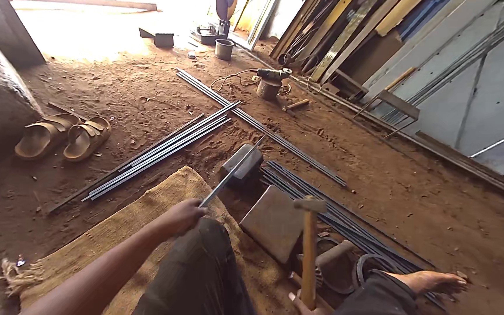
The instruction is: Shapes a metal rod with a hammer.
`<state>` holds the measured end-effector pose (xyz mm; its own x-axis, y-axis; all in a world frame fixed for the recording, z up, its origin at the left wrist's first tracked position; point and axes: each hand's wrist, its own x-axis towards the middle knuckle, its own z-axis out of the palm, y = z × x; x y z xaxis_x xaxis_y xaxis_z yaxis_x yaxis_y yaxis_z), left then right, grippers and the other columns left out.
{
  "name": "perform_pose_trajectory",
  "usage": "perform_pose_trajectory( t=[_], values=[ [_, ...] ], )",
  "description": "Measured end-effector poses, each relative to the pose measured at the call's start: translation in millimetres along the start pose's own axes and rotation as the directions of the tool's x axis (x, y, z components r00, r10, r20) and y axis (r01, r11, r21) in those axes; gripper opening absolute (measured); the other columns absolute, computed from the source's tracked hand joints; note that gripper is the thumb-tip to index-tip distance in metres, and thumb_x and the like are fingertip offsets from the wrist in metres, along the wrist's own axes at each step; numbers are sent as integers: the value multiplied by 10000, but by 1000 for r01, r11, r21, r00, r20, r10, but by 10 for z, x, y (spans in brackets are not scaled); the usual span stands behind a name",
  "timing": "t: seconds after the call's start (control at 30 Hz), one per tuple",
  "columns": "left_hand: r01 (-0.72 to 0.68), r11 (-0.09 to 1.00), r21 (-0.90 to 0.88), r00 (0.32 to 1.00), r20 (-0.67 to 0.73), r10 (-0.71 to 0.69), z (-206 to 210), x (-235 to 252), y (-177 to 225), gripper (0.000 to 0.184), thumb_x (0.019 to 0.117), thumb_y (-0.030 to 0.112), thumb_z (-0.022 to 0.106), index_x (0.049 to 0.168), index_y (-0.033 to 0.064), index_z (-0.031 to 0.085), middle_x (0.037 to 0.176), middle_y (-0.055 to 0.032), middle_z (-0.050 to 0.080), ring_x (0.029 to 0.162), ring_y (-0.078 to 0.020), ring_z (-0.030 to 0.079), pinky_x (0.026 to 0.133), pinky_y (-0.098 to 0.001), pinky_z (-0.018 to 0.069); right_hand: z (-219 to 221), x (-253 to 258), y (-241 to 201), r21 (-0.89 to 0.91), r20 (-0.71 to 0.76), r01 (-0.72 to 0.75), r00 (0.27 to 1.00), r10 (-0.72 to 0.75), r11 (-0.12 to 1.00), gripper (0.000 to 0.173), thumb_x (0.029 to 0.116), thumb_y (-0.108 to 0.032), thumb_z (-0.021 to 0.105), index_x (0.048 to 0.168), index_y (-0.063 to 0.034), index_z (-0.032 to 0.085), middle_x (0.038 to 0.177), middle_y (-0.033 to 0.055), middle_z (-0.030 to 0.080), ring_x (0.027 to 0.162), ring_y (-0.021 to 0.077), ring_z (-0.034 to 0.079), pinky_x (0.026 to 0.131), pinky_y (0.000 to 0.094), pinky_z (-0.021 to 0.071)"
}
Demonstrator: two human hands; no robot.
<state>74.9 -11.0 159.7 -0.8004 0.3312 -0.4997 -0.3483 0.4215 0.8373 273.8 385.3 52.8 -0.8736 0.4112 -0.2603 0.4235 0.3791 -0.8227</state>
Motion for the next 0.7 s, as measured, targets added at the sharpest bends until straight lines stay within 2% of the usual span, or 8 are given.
perform_pose_trajectory(
  t=[0.1, 0.23, 0.33, 0.37, 0.43, 0.5, 0.57, 0.7],
  values=[
    [79, 773, 629, 996, -80, -37, -61, 250, -976, 393, 1094, 396, 388, 1351, 127, 516, 972, -172, 695, 938, -374, 701, 819, -600, 562, 52, 66, -900, 356, -66, 342, 937, -342, 870, 120, 958, -187, 618, 920, -77, 588, 599, -26, 562, 466, 116, 558, 459, 307, 533],
    [168, 667, 725, 985, -148, -87, -5, 423, -1664, 454, 1100, 417, 280, 1352, 115, 505, 1049, -186, 708, 1051, -401, 699, 867, -624, 551, 183, 695, -2065, 481, -265, 656, 741, -617, 581, 75, 955, -203, 617, 888, -172, 629, 601, -41, 578, 487, 119, 575, 494, 311, 549],
    [166, 675, 719, 985, -155, -77, 51, 468, -1778, 450, 1097, 418, 284, 1325, 117, 529, 1029, -177, 710, 1038, -391, 703, 858, -604, 556, 443, 1183, -2513, 505, -323, 735, 647, -691, 452, 56, 962, -159, 588, 921, -192, 607, 609, -70, 567, 491, 96, 561, 506, 293, 539],
    [165, 673, 721, 985, -152, -79, 59, 465, -1773, 442, 1097, 416, 280, 1314, 121, 527, 1027, -171, 710, 1034, -388, 704, 855, -598, 559, 583, 1315, -2503, 506, -298, 707, 681, -669, 494, 45, 970, -168, 592, 928, -181, 602, 605, -64, 556, 479, 99, 549, 489, 292, 533],
    [165, 667, 726, 985, -150, -81, 49, 447, -1751, 431, 1096, 407, 275, 1304, 128, 529, 1022, -159, 711, 1026, -378, 707, 850, -587, 561, 918, 1517, -2223, 383, -161, 525, 848, -505, 760, 135, 990, -235, 602, 925, -116, 602, 570, -18, 532, 447, 127, 533, 441, 318, 505],
    [164, 672, 722, 986, -144, -86, 47, 423, -1740, 423, 1096, 403, 280, 1300, 126, 528, 1017, -163, 710, 1026, -379, 708, 847, -588, 560, 1249, 1672, -1815, 94, 56, 126, 990, -132, 988, 299, 1020, -294, 635, 989, 3, 654, 629, 95, 596, 506, 217, 576, 515, 426, 530],
    [168, 679, 715, 986, -131, -107, 52, 403, -1717, 426, 1096, 393, 292, 1332, 117, 515, 1040, -180, 708, 1049, -392, 701, 865, -602, 552, 1506, 1828, -1578, -84, 216, -184, 956, 198, 979, 295, 1008, -292, 658, 1074, -5, 632, 701, 82, 599, 546, 183, 583, 549, 370, 543],
    [170, 680, 713, 985, -130, -109, 12, 341, -1708, 428, 1092, 372, 303, 1332, 96, 526, 1068, -196, 708, 1066, -412, 692, 871, -619, 546, 1570, 1608, -2023, 129, 145, -49, 989, 30, 990, 255, 985, -266, 693, 1056, -31, 627, 676, 75, 586, 508, 170, 554, 500, 352, 513]
  ],
)
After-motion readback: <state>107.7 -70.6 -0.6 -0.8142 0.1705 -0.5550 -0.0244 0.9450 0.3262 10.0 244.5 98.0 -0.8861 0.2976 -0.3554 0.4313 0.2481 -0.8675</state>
